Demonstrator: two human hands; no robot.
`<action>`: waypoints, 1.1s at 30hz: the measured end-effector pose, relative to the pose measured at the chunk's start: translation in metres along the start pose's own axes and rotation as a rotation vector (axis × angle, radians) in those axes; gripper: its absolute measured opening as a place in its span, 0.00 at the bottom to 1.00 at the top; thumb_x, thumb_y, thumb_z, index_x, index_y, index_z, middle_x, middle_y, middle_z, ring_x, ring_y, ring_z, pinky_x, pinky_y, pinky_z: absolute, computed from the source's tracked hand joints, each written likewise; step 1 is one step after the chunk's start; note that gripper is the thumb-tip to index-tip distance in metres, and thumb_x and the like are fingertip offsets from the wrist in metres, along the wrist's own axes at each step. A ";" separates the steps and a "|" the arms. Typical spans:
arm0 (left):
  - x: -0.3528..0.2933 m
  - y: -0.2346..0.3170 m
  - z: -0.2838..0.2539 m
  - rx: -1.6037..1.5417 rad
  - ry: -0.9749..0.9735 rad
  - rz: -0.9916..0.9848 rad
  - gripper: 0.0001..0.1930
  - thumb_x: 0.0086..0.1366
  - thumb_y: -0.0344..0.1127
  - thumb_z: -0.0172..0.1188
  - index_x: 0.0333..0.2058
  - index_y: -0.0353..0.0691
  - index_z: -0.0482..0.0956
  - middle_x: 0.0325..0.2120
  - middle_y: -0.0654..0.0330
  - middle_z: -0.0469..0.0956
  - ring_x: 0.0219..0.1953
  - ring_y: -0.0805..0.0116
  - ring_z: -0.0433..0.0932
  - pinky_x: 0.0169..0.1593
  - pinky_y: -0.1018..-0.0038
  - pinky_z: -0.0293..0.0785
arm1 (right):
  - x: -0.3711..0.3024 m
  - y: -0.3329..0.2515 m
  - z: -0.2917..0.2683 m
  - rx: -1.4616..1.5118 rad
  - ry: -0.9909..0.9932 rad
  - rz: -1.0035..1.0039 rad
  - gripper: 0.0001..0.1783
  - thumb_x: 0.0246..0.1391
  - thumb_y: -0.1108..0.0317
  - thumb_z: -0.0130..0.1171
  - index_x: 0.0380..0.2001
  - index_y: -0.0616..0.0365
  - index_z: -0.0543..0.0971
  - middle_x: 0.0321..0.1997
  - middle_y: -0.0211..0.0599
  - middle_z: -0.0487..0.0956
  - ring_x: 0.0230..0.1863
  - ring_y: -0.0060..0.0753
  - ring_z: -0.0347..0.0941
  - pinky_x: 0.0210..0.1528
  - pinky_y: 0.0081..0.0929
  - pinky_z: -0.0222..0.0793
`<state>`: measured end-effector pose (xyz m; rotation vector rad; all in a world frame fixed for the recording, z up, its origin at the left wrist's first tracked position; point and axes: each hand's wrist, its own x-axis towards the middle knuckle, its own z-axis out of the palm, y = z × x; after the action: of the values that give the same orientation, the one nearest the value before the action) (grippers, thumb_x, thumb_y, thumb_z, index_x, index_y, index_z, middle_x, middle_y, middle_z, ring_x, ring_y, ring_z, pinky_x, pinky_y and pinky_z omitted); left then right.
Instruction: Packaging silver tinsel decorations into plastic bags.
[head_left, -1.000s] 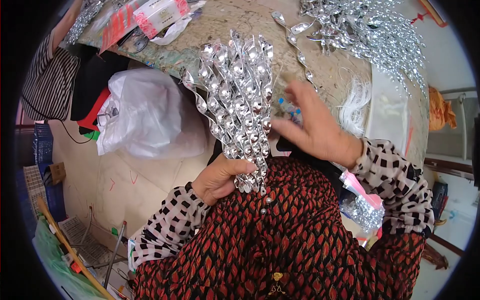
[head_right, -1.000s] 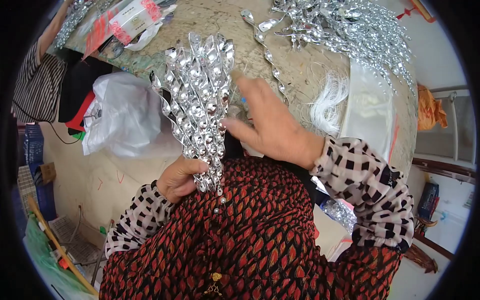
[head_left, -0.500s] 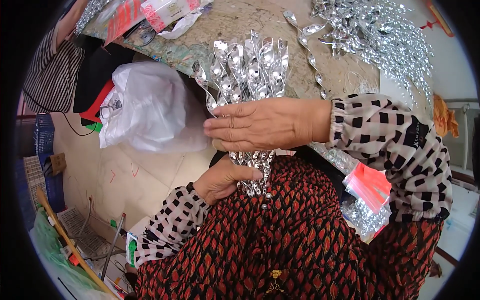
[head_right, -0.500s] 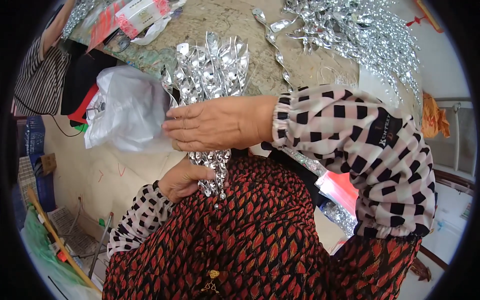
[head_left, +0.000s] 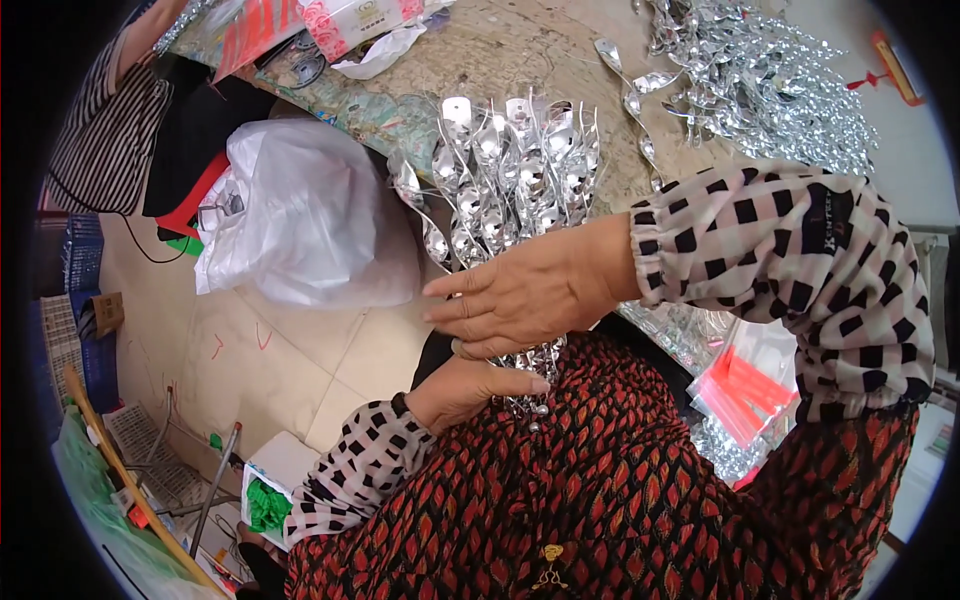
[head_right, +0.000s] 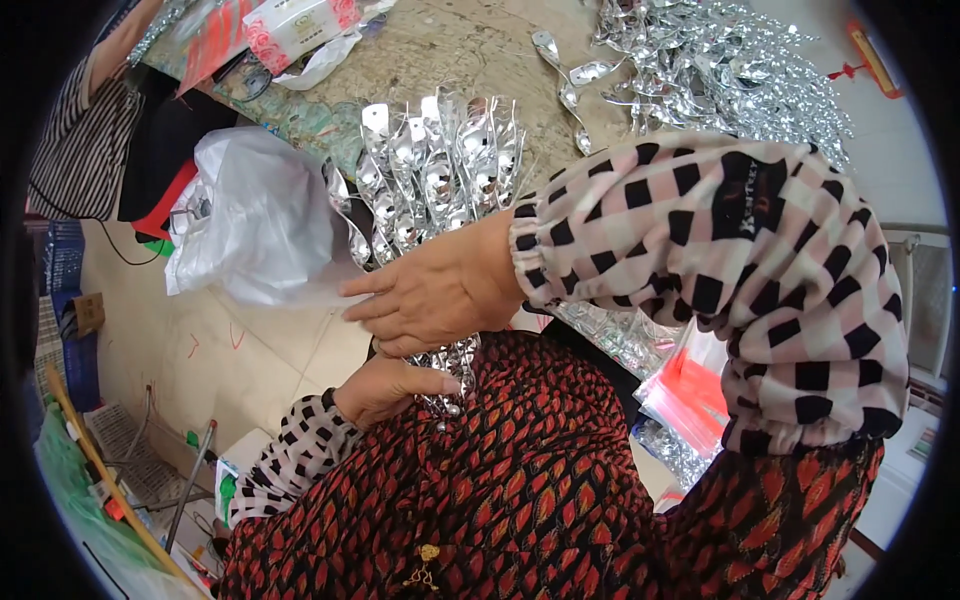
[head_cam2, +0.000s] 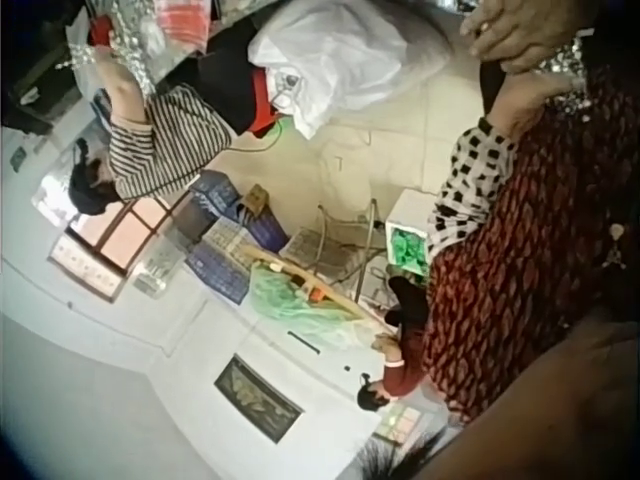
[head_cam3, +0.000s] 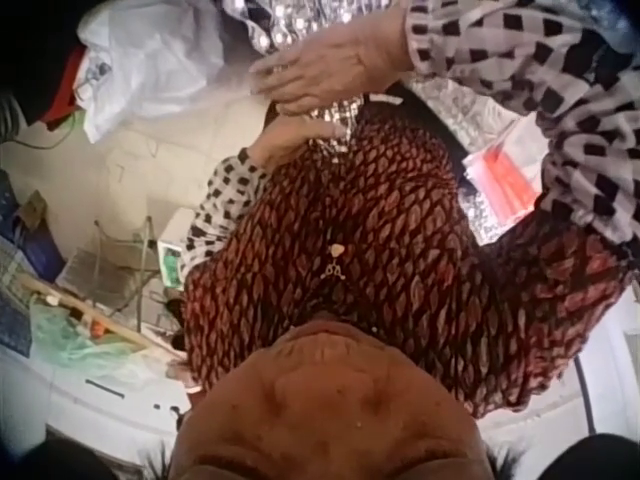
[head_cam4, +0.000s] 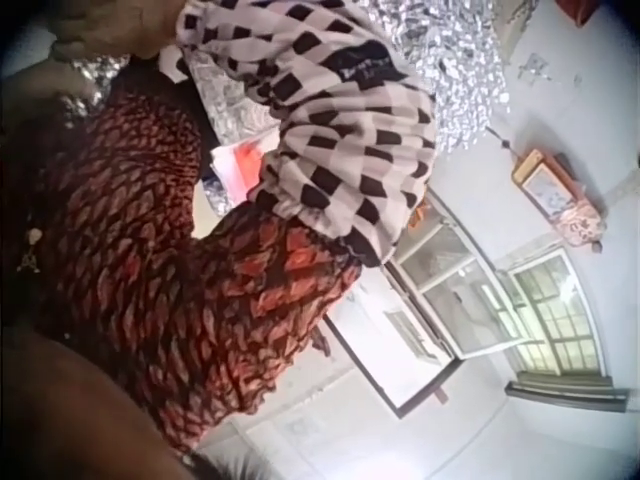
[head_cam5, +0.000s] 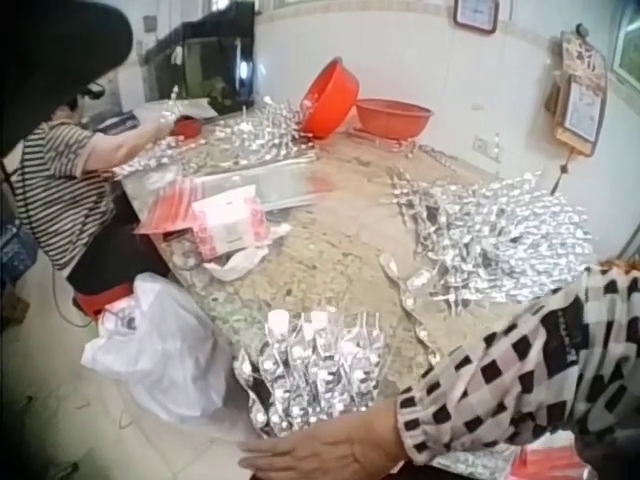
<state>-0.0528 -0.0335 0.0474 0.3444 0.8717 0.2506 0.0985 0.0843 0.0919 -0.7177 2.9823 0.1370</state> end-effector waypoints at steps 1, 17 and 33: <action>0.000 0.001 0.000 -0.014 -0.034 0.021 0.32 0.48 0.25 0.69 0.54 0.33 0.67 0.50 0.58 0.70 0.52 0.71 0.69 0.54 0.72 0.68 | 0.002 0.001 0.001 0.102 0.034 -0.001 0.23 0.49 0.62 0.49 0.48 0.60 0.67 0.45 0.41 0.71 0.55 0.41 0.66 0.67 0.42 0.49; -0.026 0.034 0.005 0.200 -0.110 0.307 0.28 0.44 0.19 0.67 0.48 0.36 0.73 0.40 0.60 0.76 0.42 0.68 0.76 0.46 0.70 0.74 | -0.008 -0.012 -0.066 -0.010 0.050 0.209 0.17 0.40 0.64 0.59 0.35 0.57 0.70 0.34 0.34 0.72 0.40 0.36 0.69 0.44 0.29 0.67; -0.022 -0.018 0.124 0.529 -1.154 -1.190 0.38 0.64 0.66 0.36 0.39 0.30 0.76 0.25 0.40 0.78 0.10 0.58 0.74 0.08 0.67 0.71 | 0.119 -0.283 -0.176 1.691 0.826 1.951 0.34 0.34 0.75 0.67 0.50 0.58 0.70 0.38 0.35 0.80 0.38 0.21 0.74 0.41 0.22 0.71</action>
<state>0.0316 -0.0820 0.1293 0.3301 -0.1366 -1.2112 0.1139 -0.2384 0.2366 2.2660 1.4474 -2.2158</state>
